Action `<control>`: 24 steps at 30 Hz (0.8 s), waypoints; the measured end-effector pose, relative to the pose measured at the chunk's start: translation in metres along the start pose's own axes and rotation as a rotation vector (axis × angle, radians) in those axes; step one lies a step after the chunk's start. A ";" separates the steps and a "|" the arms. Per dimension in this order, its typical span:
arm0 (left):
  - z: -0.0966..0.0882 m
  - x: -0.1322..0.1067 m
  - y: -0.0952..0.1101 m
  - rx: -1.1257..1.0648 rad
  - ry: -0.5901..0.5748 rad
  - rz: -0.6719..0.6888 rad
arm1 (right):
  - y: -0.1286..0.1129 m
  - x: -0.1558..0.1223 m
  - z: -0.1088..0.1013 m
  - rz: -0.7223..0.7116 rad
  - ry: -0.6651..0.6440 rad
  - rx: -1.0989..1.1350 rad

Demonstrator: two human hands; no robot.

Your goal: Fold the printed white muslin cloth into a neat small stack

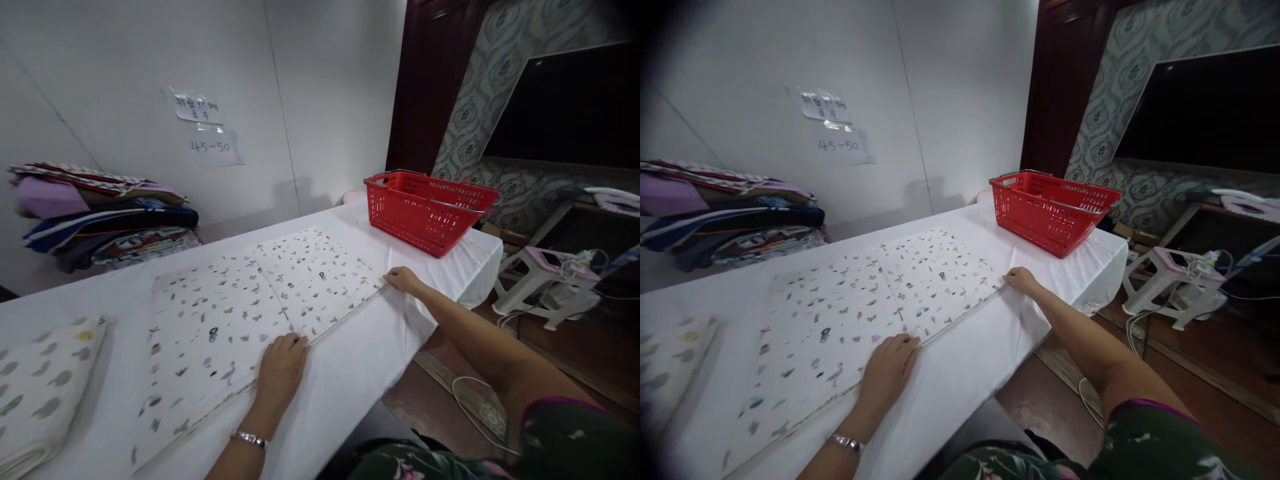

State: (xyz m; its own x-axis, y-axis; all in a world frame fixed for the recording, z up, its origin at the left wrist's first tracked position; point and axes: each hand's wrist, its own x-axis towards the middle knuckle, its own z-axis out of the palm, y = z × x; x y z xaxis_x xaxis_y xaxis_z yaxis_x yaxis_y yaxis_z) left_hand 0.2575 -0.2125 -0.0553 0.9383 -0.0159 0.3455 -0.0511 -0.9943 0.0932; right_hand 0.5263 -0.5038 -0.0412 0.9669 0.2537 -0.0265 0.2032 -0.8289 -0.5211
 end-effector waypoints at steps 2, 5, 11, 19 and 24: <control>0.000 0.000 0.000 -0.003 -0.001 0.003 | -0.005 0.000 0.000 0.037 -0.045 -0.023; 0.001 -0.002 -0.001 -0.003 0.001 0.008 | -0.012 -0.001 -0.001 0.070 -0.085 -0.048; 0.002 -0.003 -0.002 0.004 0.006 0.015 | -0.019 0.003 -0.003 0.106 -0.099 -0.056; 0.000 -0.003 -0.001 -0.012 0.006 0.009 | -0.034 0.009 -0.013 0.049 0.005 0.009; -0.001 -0.003 0.000 -0.024 -0.005 0.002 | -0.038 0.009 -0.008 0.049 0.018 0.085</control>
State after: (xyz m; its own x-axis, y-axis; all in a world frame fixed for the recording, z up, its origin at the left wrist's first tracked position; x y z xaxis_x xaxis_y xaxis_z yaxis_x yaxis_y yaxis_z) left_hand 0.2546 -0.2120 -0.0549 0.9400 -0.0188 0.3408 -0.0615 -0.9915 0.1149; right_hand 0.5288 -0.4738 -0.0145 0.9781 0.2046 -0.0386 0.1429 -0.7944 -0.5903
